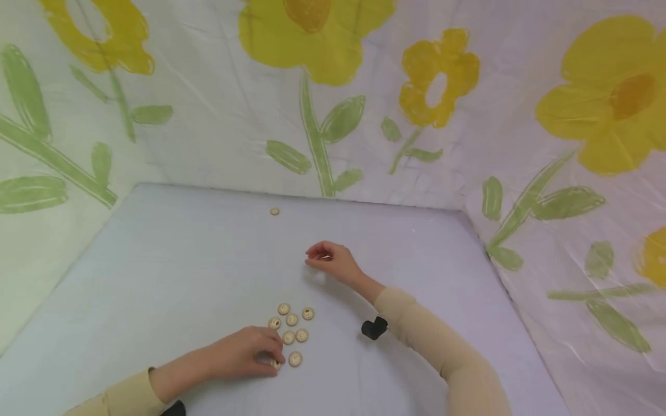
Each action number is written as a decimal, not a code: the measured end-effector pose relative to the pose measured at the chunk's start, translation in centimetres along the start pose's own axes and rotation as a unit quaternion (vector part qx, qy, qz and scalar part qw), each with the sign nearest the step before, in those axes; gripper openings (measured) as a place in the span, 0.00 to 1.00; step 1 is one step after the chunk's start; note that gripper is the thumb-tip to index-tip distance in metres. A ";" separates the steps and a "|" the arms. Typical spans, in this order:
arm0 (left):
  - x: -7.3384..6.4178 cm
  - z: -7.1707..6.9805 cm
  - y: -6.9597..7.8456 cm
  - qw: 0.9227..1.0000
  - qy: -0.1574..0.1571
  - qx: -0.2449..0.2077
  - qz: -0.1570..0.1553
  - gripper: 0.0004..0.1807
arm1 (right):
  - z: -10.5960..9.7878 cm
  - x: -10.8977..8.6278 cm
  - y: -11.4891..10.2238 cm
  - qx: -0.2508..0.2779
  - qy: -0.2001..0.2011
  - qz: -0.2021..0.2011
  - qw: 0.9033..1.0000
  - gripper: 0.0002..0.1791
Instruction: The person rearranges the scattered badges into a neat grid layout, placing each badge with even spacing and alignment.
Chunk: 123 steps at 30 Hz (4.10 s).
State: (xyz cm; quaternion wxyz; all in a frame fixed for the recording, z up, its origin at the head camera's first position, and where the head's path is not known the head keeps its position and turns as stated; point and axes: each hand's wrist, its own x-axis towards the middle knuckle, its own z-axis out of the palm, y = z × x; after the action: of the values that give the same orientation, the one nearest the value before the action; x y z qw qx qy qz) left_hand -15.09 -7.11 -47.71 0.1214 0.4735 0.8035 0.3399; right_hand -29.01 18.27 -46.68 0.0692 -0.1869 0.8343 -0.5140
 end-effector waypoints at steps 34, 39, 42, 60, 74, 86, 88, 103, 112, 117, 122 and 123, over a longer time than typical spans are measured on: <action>0.0 0.0 -0.1 1.000 -0.003 0.000 -0.006 0.06 | 2.4 -9.2 -3.1 0.041 -0.113 -0.039 0.992 0.09; -0.1 0.0 0.0 1.000 0.003 0.005 0.003 0.07 | 3.2 -9.9 -1.0 0.023 -0.129 -0.062 0.989 0.10; -0.1 -0.1 0.1 1.000 0.003 0.005 0.001 0.07 | 3.5 -10.1 -0.3 0.013 -0.141 -0.081 0.987 0.10; -0.1 0.2 0.1 1.000 0.010 0.001 0.008 0.07 | 4.3 -11.4 -0.9 -0.037 -0.215 -0.144 0.965 0.10; -0.2 0.2 0.0 1.000 0.018 0.006 0.023 0.07 | 4.5 -11.5 -2.0 -0.167 -0.264 -0.236 0.920 0.12; -0.1 0.1 -0.1 1.000 0.014 0.001 0.013 0.07 | 4.7 -11.5 -2.3 -0.204 -0.275 -0.250 0.906 0.11; -0.1 0.1 -0.1 1.000 0.016 0.003 0.017 0.07 | 4.8 -11.5 -2.5 -0.203 -0.278 -0.237 0.908 0.11; -0.1 0.2 -0.1 0.999 0.025 0.006 0.035 0.07 | 5.0 -11.5 -2.3 -0.187 -0.272 -0.223 0.917 0.10; -0.1 0.2 0.0 1.000 0.020 -0.006 0.021 0.07 | 4.9 -11.5 -2.3 -0.184 -0.262 -0.246 0.915 0.09; -0.1 0.2 0.0 1.000 0.017 -0.009 0.015 0.07 | 4.9 -11.5 -2.2 -0.173 -0.261 -0.243 0.918 0.09; -0.1 0.2 0.0 1.000 0.016 -0.010 0.015 0.07 | 4.8 -11.4 -2.3 -0.154 -0.257 -0.220 0.929 0.09; -0.1 0.2 0.0 1.000 0.016 -0.011 0.015 0.07 | 4.7 -11.4 -2.3 -0.150 -0.255 -0.217 0.931 0.09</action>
State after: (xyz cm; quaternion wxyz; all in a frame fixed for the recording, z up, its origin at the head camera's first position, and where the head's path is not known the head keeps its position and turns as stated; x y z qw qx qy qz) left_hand -14.96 -7.13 -47.88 0.1088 0.4786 0.7946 0.3575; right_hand -16.52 17.79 -47.72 0.1375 -0.4958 0.7952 -0.3208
